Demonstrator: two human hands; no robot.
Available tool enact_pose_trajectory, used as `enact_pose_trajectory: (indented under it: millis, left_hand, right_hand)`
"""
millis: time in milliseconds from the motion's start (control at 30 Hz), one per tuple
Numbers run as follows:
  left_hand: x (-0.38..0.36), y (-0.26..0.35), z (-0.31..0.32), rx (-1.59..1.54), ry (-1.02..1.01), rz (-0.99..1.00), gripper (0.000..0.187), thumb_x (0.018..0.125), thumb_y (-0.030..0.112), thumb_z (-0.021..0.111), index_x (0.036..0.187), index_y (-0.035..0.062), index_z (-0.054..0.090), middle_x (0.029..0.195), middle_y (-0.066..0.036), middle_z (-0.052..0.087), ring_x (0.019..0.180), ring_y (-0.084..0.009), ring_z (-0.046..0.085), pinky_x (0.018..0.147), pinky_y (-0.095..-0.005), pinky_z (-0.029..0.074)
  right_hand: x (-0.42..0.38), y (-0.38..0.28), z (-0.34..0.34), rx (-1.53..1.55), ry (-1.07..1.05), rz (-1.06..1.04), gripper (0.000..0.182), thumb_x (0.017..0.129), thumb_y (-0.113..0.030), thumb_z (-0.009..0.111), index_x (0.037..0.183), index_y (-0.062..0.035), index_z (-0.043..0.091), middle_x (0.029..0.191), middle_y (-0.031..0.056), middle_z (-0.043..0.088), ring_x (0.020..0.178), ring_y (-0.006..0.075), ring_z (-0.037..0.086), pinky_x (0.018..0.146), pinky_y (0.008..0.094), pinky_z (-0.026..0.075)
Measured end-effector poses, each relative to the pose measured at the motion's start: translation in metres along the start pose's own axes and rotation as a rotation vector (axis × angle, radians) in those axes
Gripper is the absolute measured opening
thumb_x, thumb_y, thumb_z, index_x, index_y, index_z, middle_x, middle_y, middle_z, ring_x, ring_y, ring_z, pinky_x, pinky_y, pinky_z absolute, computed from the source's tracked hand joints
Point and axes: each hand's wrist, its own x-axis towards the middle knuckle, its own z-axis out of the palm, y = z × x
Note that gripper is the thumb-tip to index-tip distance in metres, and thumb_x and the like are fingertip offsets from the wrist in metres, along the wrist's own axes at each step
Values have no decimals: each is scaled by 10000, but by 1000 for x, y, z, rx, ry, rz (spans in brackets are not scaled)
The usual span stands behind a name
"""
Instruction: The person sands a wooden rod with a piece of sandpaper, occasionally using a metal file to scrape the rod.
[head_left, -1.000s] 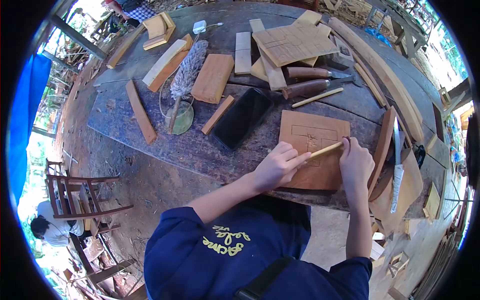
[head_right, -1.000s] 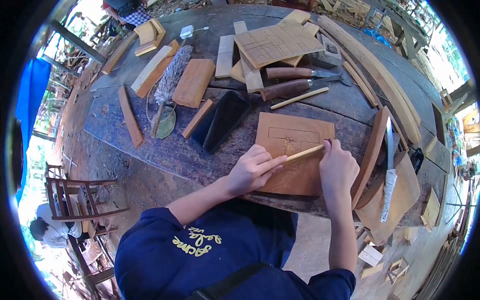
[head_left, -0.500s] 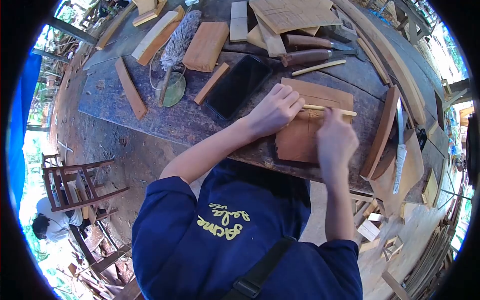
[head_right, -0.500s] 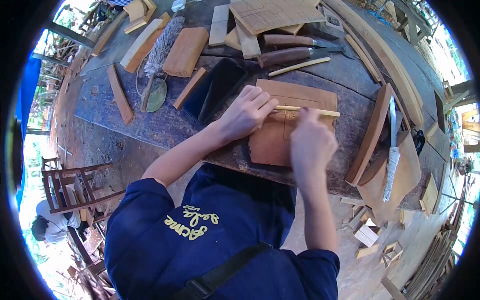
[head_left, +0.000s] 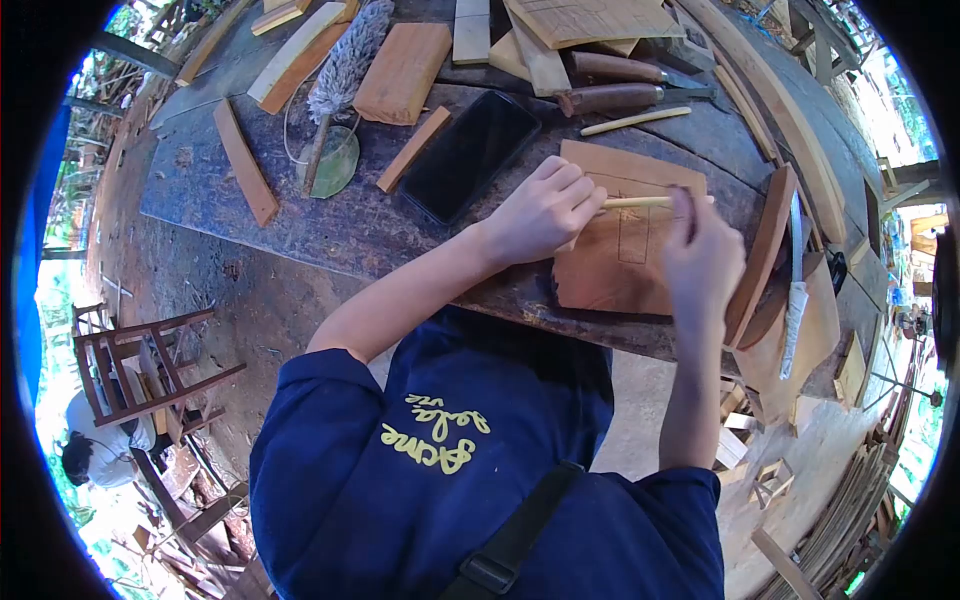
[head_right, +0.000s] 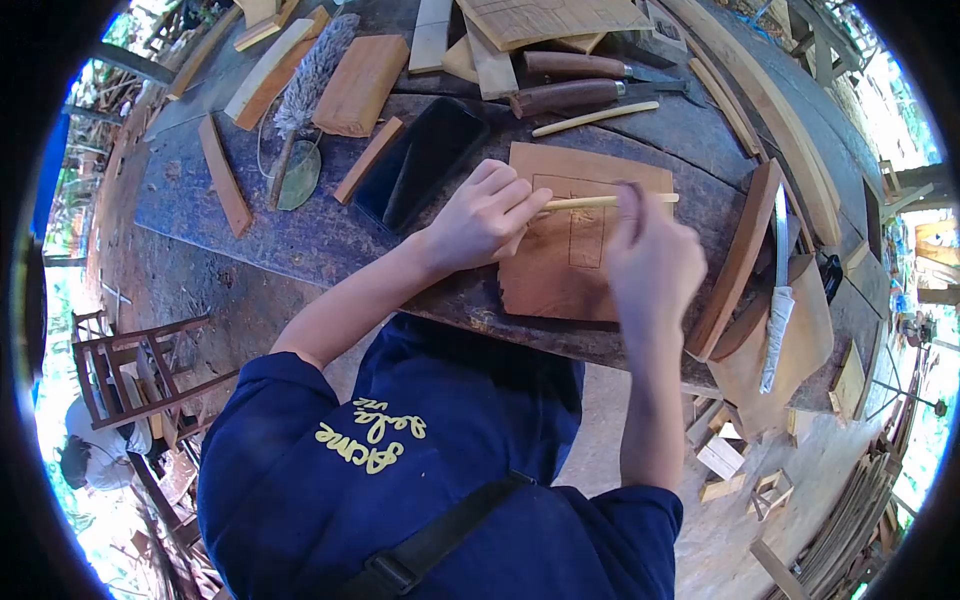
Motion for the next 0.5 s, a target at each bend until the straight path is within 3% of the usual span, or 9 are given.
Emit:
enact_pose_trajectory:
  millis: [67,200,367,433,500]
  left_hand:
    - [-1,3,-2,4,-17,13,390,688,78,697,1063,-29,682,850,-72,586,876,-244,569,842,-361,460]
    - [5,9,-8,109,-102,10,415,710,93,683,1102,-44,681,850,-73,605,885,-231,579,862,-347,454]
    - [15,27,-20,210,-248,16,453,715,94,677,1134,-79,665,863,-90,625,884,-230,584,874,-342,446]
    - [15,36,-22,233,-371,-78,488,694,93,690,1140,-103,657,864,-104,628,878,-235,581,873,-348,444]
    - [11,39,-19,216,-366,-77,497,682,91,694,1136,-108,658,862,-110,627,875,-238,578,871,-351,444]
  right_hand:
    - [-6,-14,4,35,-127,-77,347,986,-401,576,898,-94,712,699,205,673,688,414,680,637,512,527]
    - [5,5,0,56,-37,-30,370,974,-407,597,831,-87,715,677,209,664,663,412,675,616,501,524]
    - [-7,0,-3,98,-89,-89,363,988,-403,575,863,-90,710,684,205,666,660,409,674,603,508,517]
    - [-10,-1,6,12,-177,-131,362,997,-400,560,872,-96,710,684,203,664,660,407,675,604,511,521]
    - [-3,7,13,39,-144,-128,366,1001,-400,551,869,-99,710,683,199,666,667,408,677,606,509,527]
